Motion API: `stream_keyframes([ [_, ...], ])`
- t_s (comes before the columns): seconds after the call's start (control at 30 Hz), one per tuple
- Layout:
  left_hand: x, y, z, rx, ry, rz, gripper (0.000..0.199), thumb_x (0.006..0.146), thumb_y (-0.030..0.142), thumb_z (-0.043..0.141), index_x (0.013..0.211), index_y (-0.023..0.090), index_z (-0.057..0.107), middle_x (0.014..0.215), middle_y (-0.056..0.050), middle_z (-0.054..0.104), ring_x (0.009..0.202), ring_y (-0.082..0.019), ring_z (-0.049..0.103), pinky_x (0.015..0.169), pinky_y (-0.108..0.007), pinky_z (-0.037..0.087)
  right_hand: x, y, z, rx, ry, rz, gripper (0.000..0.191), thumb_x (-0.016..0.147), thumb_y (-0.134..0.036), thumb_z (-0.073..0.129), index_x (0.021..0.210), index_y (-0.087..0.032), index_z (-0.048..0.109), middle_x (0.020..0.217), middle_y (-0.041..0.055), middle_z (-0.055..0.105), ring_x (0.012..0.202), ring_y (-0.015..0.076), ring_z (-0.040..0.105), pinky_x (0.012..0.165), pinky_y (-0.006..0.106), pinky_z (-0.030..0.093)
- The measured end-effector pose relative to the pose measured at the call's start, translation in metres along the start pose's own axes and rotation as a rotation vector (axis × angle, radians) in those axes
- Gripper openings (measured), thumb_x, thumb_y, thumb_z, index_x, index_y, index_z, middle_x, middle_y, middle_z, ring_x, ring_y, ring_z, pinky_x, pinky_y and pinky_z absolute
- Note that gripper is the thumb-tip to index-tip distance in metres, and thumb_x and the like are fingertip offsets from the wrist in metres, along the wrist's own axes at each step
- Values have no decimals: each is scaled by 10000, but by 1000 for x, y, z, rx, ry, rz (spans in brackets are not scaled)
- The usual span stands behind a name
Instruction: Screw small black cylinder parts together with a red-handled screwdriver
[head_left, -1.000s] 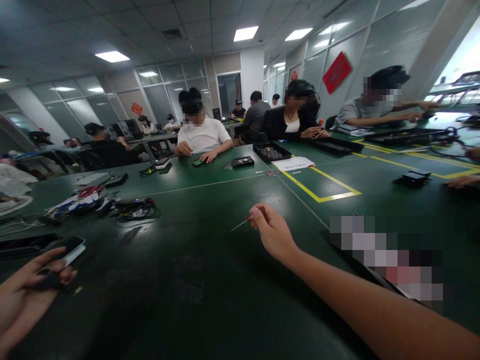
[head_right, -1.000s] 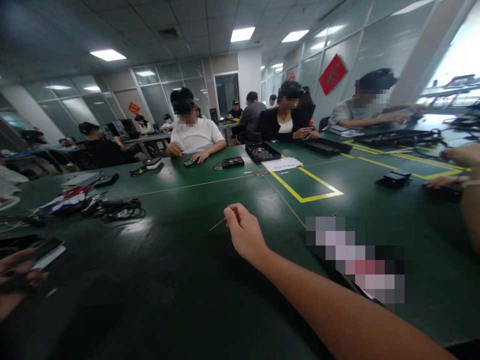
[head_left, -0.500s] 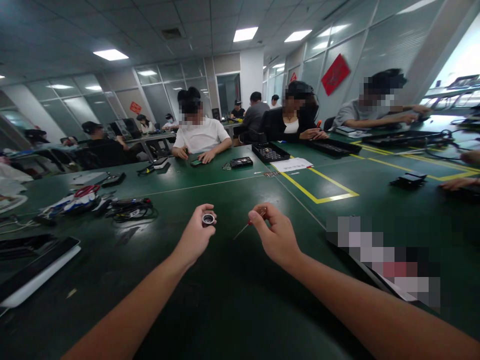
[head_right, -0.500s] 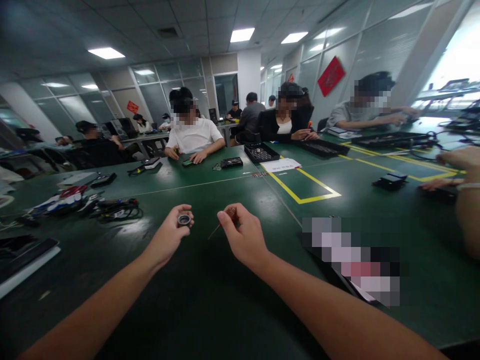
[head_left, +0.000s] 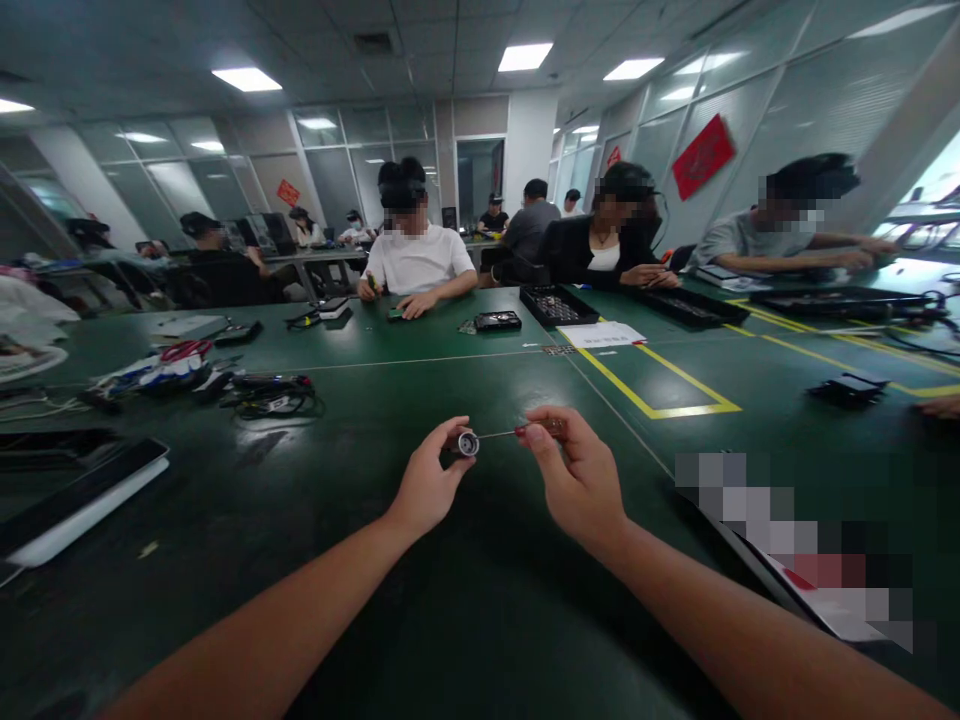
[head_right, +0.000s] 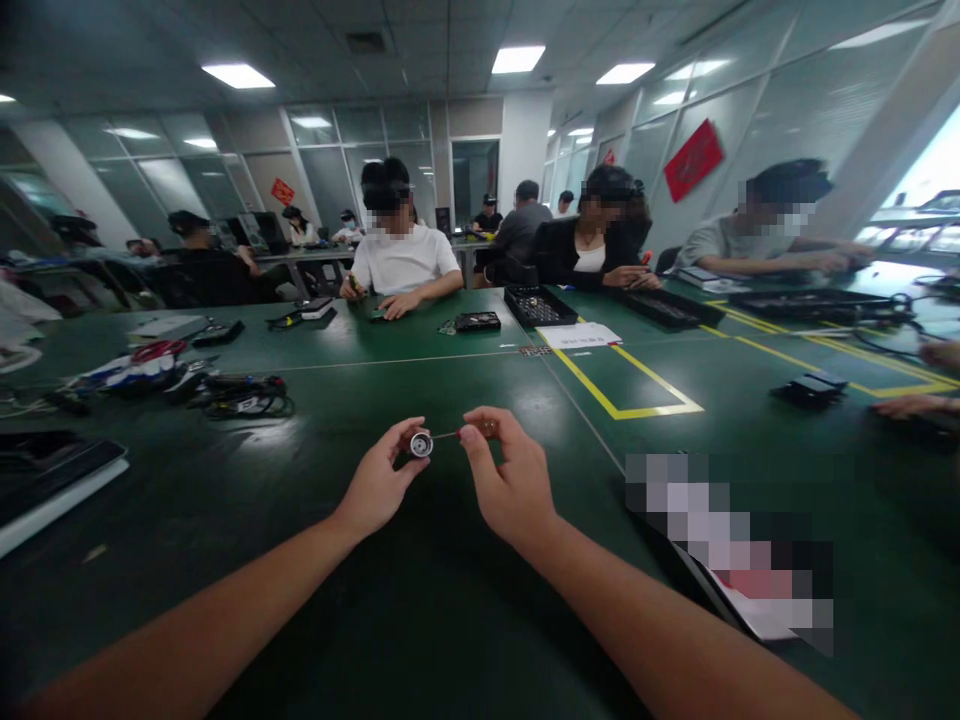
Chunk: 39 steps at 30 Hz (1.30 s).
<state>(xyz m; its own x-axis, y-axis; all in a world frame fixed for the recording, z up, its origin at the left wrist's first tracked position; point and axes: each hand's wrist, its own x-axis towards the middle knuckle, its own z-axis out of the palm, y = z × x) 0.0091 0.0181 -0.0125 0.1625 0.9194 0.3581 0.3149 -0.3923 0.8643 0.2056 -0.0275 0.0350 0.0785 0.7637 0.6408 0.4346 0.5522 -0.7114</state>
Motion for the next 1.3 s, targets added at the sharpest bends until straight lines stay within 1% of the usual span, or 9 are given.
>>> stream_keyframes([
  [0.2, -2, 5, -1, 42, -63, 103, 379, 838, 112, 699, 1187, 257, 677, 1217, -41, 657, 1169, -216, 592, 1085, -402, 427, 1, 4, 3, -68, -59, 3, 161, 973, -359, 540, 1035, -232, 617, 868, 28, 725, 794, 200, 705, 729, 338, 514],
  [0.4, -2, 4, -1, -18, -95, 27, 433, 851, 117, 691, 1254, 270, 654, 1289, -25, 653, 1256, -216, 563, 1148, -409, 378, 3, 2, 1, -95, -104, 44, 172, 967, -362, 536, 1030, -219, 608, 778, 11, 696, 680, 177, 667, 628, 297, 482],
  [0.5, -1, 3, -1, -25, -97, -4, 430, 849, 118, 691, 1255, 257, 655, 1300, -33, 649, 1271, -227, 556, 1159, -426, 365, 2, 0, -1, -51, -217, 25, 141, 981, -307, 499, 1053, -226, 588, 679, -31, 624, 602, 150, 612, 592, 274, 455],
  [0.63, 0, 4, -2, -3, -76, -17, 393, 833, 115, 707, 1206, 235, 675, 1241, -45, 675, 1204, -233, 596, 1112, -421, 412, 0, -3, -1, -18, -362, -91, 105, 971, -274, 508, 1025, -226, 584, 849, 7, 664, 770, 165, 649, 695, 285, 478],
  [0.8, 0, 4, -2, 24, -85, -21, 391, 818, 126, 737, 1185, 252, 688, 1220, -37, 683, 1184, -233, 601, 1099, -418, 410, -3, -5, 4, -69, -232, -37, 254, 1024, -335, 412, 988, -229, 640, 693, -19, 607, 603, 145, 584, 581, 274, 411],
  [0.87, 0, 3, -2, 17, -91, -16, 397, 819, 126, 736, 1188, 264, 690, 1217, -29, 685, 1184, -230, 600, 1096, -416, 408, -4, -4, 4, -99, -191, -18, 256, 1023, -308, 397, 1040, -225, 639, 748, -2, 634, 658, 157, 608, 610, 282, 419],
  [1.0, 1, 1, -2, 11, -64, -28, 404, 818, 126, 737, 1192, 271, 692, 1215, -25, 686, 1186, -228, 598, 1098, -412, 400, -3, -2, 4, -107, -183, -10, 185, 976, -226, 416, 1021, -208, 595, 856, 27, 657, 783, 182, 634, 685, 296, 443],
  [1.2, 0, 0, -2, 23, -81, -6, 405, 810, 128, 741, 1187, 270, 695, 1199, -32, 689, 1170, -229, 602, 1093, -410, 399, -2, -3, 5, -143, -214, 63, 256, 1026, -354, 368, 955, -225, 578, 713, -4, 610, 602, 162, 578, 582, 292, 393],
  [1.3, 1, -1, -2, 24, -82, -3, 404, 811, 138, 739, 1190, 270, 692, 1198, -33, 687, 1170, -232, 599, 1093, -413, 397, -2, -1, 6, -141, -178, 73, 183, 1012, -323, 396, 1073, -220, 535, 820, 27, 651, 715, 193, 637, 633, 309, 429],
])
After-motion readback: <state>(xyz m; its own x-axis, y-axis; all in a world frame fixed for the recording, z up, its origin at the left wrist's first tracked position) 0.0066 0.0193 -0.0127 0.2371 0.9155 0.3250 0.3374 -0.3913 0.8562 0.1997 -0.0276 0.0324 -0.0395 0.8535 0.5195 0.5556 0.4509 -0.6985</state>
